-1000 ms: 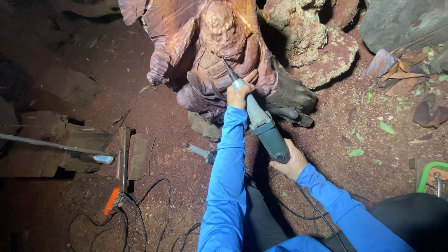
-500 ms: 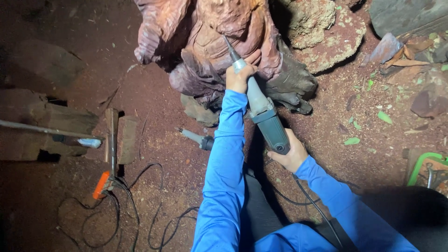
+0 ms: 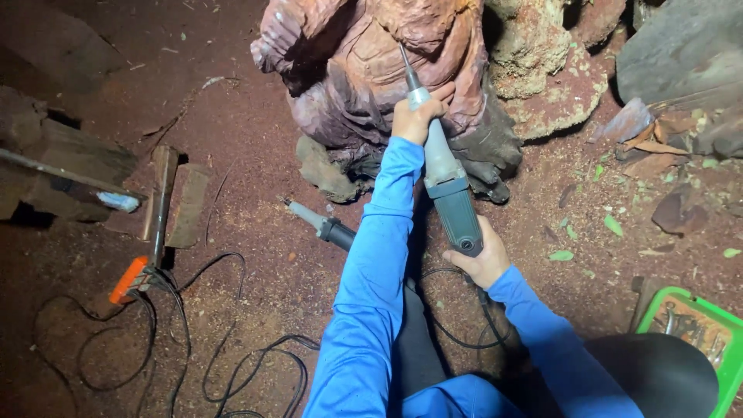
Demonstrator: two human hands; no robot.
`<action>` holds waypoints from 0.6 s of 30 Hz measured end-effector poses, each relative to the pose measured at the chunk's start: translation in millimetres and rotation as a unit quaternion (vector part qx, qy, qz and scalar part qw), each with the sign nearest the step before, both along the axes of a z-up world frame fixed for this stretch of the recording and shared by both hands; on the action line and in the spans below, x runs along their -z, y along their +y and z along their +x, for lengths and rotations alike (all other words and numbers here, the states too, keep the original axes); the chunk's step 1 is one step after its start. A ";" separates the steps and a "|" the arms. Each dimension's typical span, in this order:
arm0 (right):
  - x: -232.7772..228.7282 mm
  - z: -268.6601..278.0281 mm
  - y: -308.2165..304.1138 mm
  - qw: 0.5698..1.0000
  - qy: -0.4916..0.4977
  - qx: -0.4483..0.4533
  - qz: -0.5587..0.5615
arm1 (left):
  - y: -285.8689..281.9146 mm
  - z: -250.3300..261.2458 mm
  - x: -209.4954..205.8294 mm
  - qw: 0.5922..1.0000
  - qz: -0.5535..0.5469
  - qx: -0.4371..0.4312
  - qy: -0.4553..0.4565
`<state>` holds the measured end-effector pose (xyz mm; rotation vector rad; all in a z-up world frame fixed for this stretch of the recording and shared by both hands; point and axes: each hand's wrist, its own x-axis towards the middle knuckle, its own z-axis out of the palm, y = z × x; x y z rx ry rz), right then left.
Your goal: Using a power rotary tool to carve fine details and textures into a large wooden statue.
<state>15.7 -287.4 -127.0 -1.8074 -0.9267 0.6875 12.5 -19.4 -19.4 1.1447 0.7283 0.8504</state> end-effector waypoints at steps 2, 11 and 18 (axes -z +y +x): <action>3.1 -0.6 -0.7 1.000 -0.008 0.003 0.005 | -0.4 -2.6 -5.0 1.000 -0.002 0.010 -0.007; -1.4 -13.0 -3.1 1.000 0.002 0.015 0.025 | 14.6 10.7 25.7 1.000 -0.001 0.014 0.026; -11.0 -8.1 1.8 0.999 -0.036 0.011 0.038 | 31.7 35.3 49.8 0.999 -0.011 0.008 0.051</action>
